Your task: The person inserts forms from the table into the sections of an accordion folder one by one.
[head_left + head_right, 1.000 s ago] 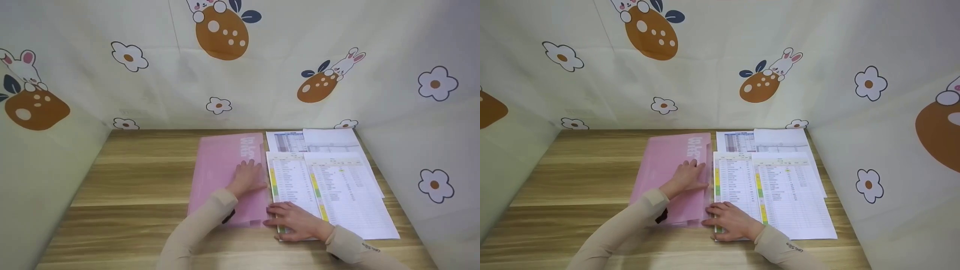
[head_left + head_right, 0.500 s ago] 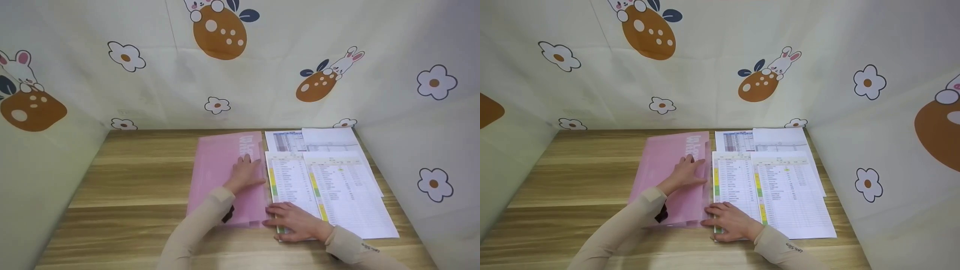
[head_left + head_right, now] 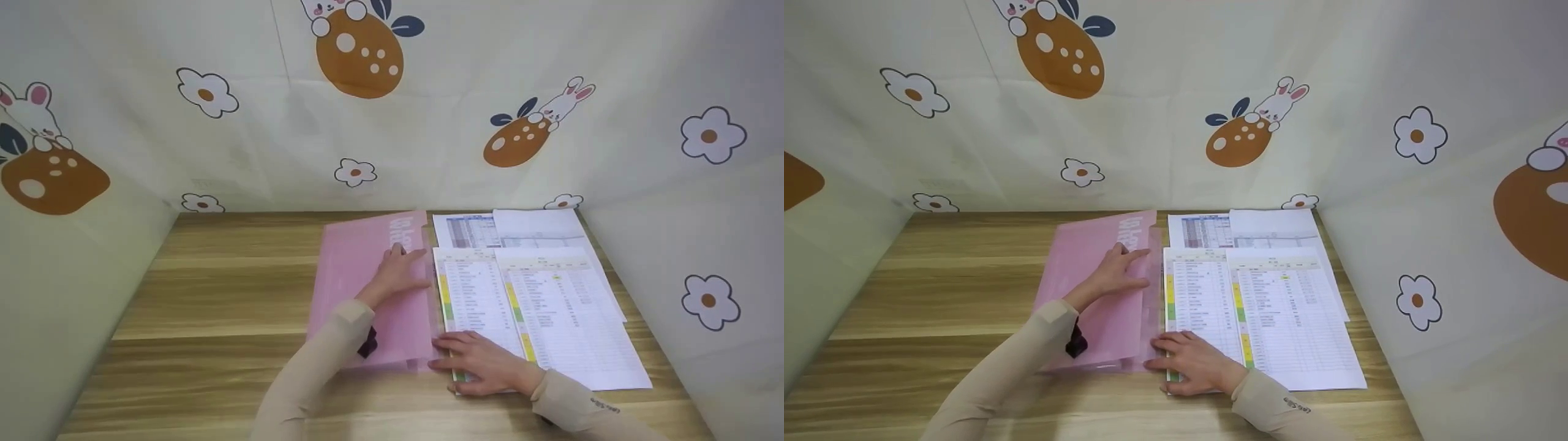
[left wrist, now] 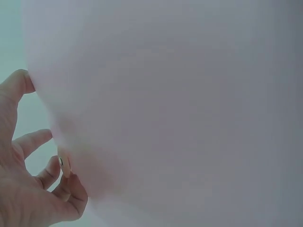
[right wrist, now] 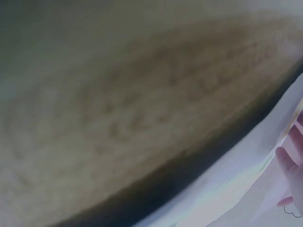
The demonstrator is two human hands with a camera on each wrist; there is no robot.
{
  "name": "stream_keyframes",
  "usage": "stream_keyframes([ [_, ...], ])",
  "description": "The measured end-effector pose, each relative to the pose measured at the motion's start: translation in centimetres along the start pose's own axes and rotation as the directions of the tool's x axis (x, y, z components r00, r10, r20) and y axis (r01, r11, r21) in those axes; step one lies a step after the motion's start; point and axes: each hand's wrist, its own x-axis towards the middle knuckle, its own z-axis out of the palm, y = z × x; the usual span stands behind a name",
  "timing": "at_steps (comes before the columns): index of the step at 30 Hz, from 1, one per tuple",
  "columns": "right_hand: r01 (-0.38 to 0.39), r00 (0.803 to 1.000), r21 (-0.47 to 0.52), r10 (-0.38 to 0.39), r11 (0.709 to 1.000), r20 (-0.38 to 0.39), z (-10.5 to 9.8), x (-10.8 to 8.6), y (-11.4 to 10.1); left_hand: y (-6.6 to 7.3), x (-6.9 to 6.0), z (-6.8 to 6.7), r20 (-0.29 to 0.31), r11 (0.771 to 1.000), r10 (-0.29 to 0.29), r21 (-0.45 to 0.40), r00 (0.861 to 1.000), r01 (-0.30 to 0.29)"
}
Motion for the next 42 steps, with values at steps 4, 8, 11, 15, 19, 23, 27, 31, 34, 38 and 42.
stream_keyframes([
  [4,0.010,1.000,-0.005,-0.010,1.000,-0.005,-0.1,0.0,0.0,-0.1,0.0,-0.9,-0.025,0.998,0.047,-0.032,0.999,-0.048],
  [8,0.013,1.000,-0.004,-0.013,1.000,-0.007,-0.2,0.1,-0.1,-0.4,0.0,-1.5,-0.043,0.995,0.068,-0.064,0.997,-0.071],
  [11,0.017,1.000,-0.010,-0.017,1.000,-0.011,-0.2,0.1,-0.1,-0.5,-0.1,-1.9,-0.042,0.993,0.056,-0.097,0.998,-0.060],
  [15,0.021,1.000,-0.018,-0.021,1.000,-0.017,-0.1,0.2,-0.1,-0.7,-0.2,-2.4,-0.055,0.985,0.055,-0.158,0.997,-0.064],
  [19,0.026,0.999,-0.010,-0.026,1.000,-0.031,0.0,0.2,0.0,-0.9,-0.3,-2.8,-0.093,0.976,0.080,-0.197,0.992,-0.098],
  [23,0.033,0.999,-0.004,-0.033,0.999,-0.040,0.2,0.2,0.1,-1.1,-0.4,-3.2,-0.113,0.969,0.090,-0.220,0.990,-0.113],
  [27,0.021,0.999,0.001,-0.021,1.000,-0.030,0.2,0.1,0.1,-1.2,-0.5,-3.6,-0.122,0.968,0.101,-0.215,0.987,-0.126],
  [31,0.014,1.000,0.000,-0.014,1.000,-0.020,0.2,0.1,0.1,-1.3,-0.6,-3.9,-0.140,0.964,0.108,-0.229,0.984,-0.138],
  [34,0.014,1.000,0.001,-0.014,1.000,-0.015,0.2,0.0,0.1,-1.4,-0.6,-3.9,-0.154,0.960,0.109,-0.241,0.982,-0.145],
  [38,0.010,1.000,0.005,-0.010,1.000,-0.006,0.2,0.0,0.1,-1.4,-0.7,-3.9,-0.156,0.955,0.105,-0.259,0.982,-0.143],
  [42,0.024,1.000,-0.008,-0.024,1.000,-0.019,0.2,0.0,0.1,-1.4,-0.7,-3.9,-0.150,0.953,0.084,-0.278,0.985,-0.124],
])
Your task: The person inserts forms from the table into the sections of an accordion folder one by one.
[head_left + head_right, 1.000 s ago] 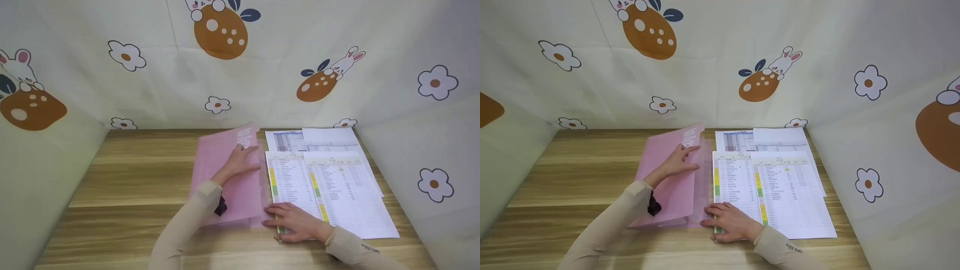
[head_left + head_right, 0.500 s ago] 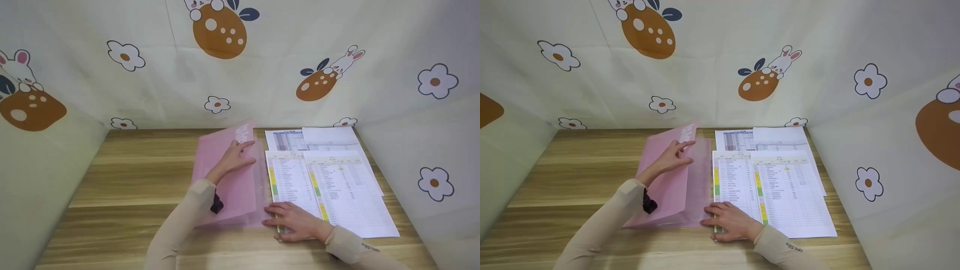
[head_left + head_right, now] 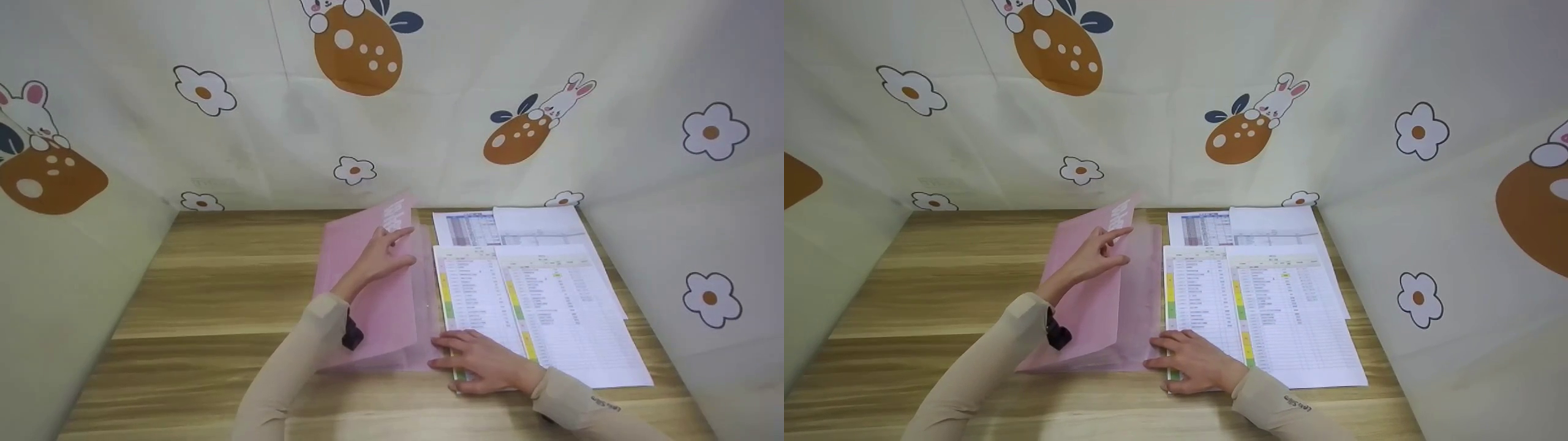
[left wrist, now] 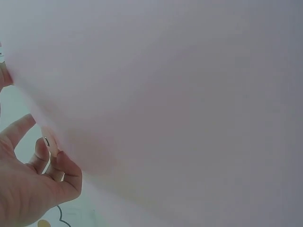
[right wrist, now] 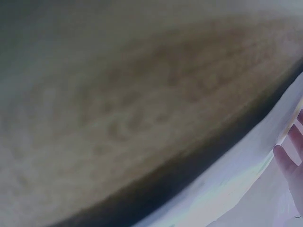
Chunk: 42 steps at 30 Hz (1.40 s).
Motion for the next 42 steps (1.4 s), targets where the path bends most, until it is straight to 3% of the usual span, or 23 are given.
stream_keyframes([
  [12,-0.020,1.000,0.036,0.021,0.999,-0.023,-0.7,0.4,0.1,-0.2,0.1,0.2,-0.021,0.998,-0.008,-0.058,1.000,0.007],
  [18,-0.012,0.994,0.043,0.016,0.999,-0.109,-1.4,0.5,0.8,-0.1,-0.1,0.0,-0.021,0.998,-0.020,-0.068,1.000,0.018],
  [22,-0.043,0.984,0.052,0.051,0.998,-0.168,-2.6,0.2,1.8,0.0,-0.1,-0.1,-0.023,0.998,-0.022,-0.064,1.000,0.020],
  [27,-0.137,0.966,0.040,0.142,0.990,-0.214,-4.4,-0.7,2.9,0.0,-0.1,-0.1,-0.015,0.997,-0.037,-0.070,0.999,0.036],
  [35,-0.291,0.910,0.038,0.289,0.956,-0.298,-6.0,-3.1,5.0,0.0,-0.1,-0.1,-0.009,0.997,-0.037,-0.071,0.999,0.036],
  [38,-0.354,0.875,0.094,0.365,0.931,-0.318,-6.4,-4.1,5.8,0.0,-0.1,-0.1,-0.013,0.998,-0.026,-0.066,1.000,0.025],
  [42,-0.443,0.808,0.219,0.493,0.869,-0.323,-6.7,-5.7,6.9,-0.1,-0.1,-0.1,-0.017,0.998,-0.019,-0.059,1.000,0.017],
])
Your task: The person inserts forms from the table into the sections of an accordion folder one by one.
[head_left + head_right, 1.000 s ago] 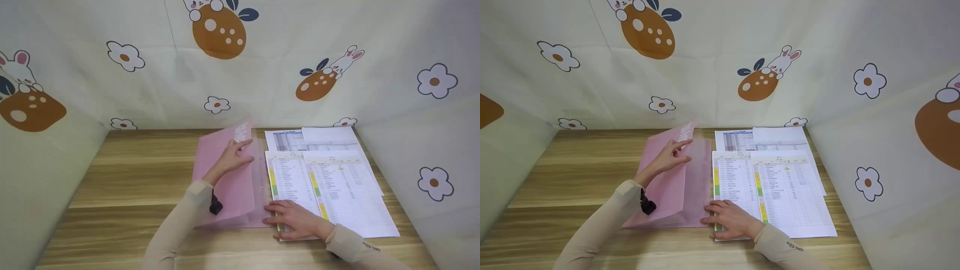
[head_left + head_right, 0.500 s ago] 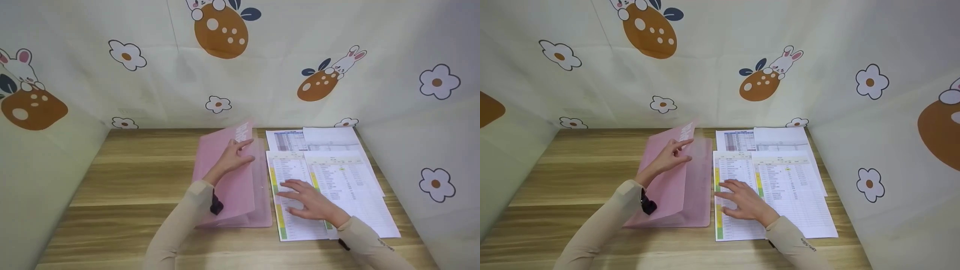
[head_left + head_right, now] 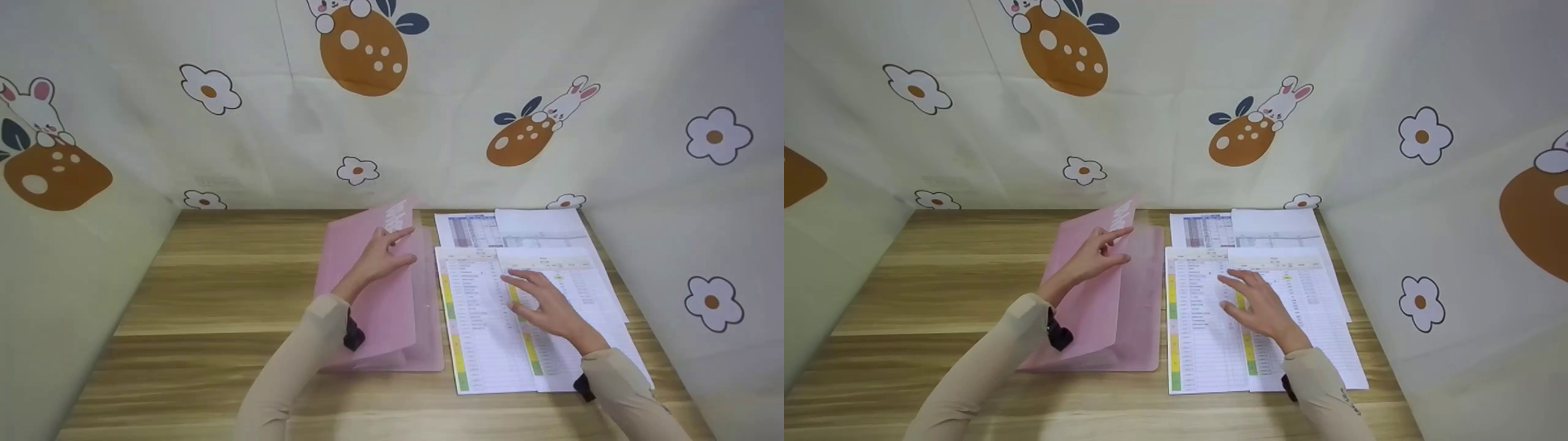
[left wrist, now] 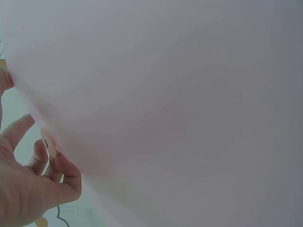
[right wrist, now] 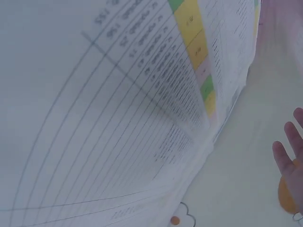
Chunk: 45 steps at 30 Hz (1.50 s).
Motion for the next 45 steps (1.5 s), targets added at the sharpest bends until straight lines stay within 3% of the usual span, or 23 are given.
stream_keyframes([
  [4,-0.115,0.993,0.056,0.117,0.992,-0.028,-0.6,-0.9,1.5,-0.1,0.0,0.0,0.000,1.000,-0.008,-0.008,1.000,0.008],
  [10,-0.225,0.973,0.064,0.227,0.972,-0.033,-1.3,-2.0,3.1,0.0,0.0,0.0,0.003,0.999,-0.027,-0.023,1.000,0.027],
  [23,-0.445,0.894,0.111,0.448,0.888,0.003,-2.4,-3.6,5.2,0.0,0.0,-0.1,0.005,0.998,-0.052,-0.036,0.999,0.052],
  [30,-0.581,0.812,0.130,0.583,0.803,0.023,-3.8,-4.6,6.2,0.0,0.0,-0.1,-0.002,0.997,-0.054,-0.050,0.999,0.053],
  [36,-0.660,0.744,0.212,0.666,0.720,0.054,-4.9,-5.5,6.7,0.1,0.0,-0.1,0.001,0.996,-0.068,-0.058,0.998,0.068],
  [41,-0.729,0.679,0.199,0.729,0.655,0.087,-5.6,-6.0,7.1,0.0,-0.1,-0.1,0.000,0.995,-0.070,-0.068,0.998,0.069],
  [45,-0.752,0.651,0.177,0.758,0.635,0.047,-4.3,-8.2,12.3,0.1,-0.1,-0.1,0.003,0.994,-0.082,-0.072,0.997,0.082],
])
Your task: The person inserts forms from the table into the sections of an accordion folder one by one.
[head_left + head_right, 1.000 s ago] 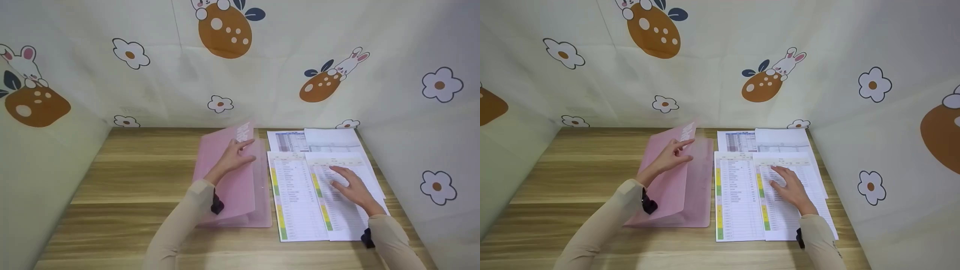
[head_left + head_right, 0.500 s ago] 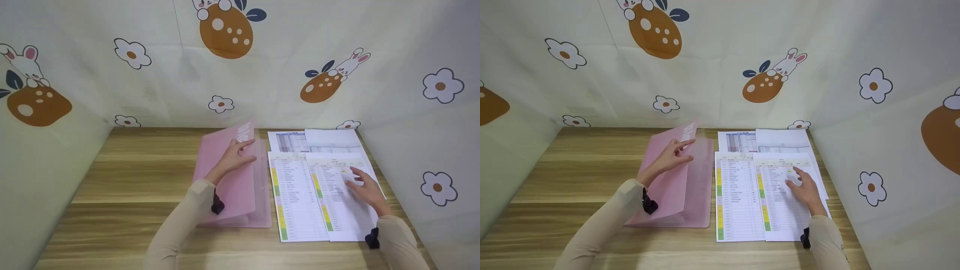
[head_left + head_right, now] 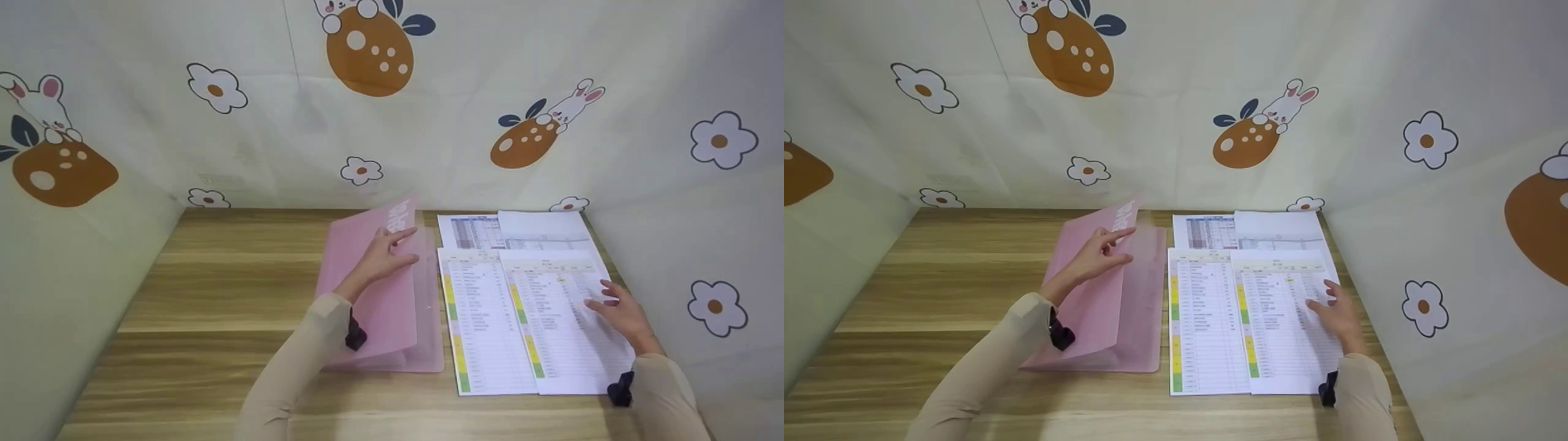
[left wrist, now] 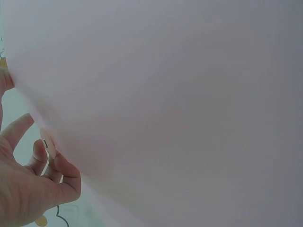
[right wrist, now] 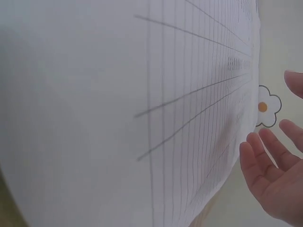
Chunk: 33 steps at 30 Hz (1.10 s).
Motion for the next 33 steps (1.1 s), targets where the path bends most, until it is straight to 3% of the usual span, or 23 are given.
stream_keyframes([
  [3,-0.034,0.999,-0.020,0.033,0.999,-0.029,0.1,1.4,3.0,0.0,0.0,0.0,-0.001,1.000,-0.003,0.005,1.000,0.003],
  [8,-0.124,0.992,0.029,0.124,0.992,-0.002,-0.9,-0.9,-0.2,0.0,0.0,0.0,-0.006,1.000,0.021,0.015,1.000,-0.020],
  [12,-0.148,0.989,0.078,0.147,0.986,0.012,-1.4,-2.3,-1.8,0.0,0.0,0.0,-0.003,0.999,0.029,0.017,1.000,-0.029],
  [20,-0.191,0.982,0.045,0.191,0.981,-0.005,-1.3,-2.9,-2.0,-0.1,-0.1,0.1,0.002,1.000,0.020,0.000,1.000,-0.020],
  [33,-0.175,0.984,0.003,0.175,0.985,-0.021,-0.9,-2.4,-1.3,0.0,-0.1,0.0,0.002,1.000,0.024,0.006,1.000,-0.024],
])
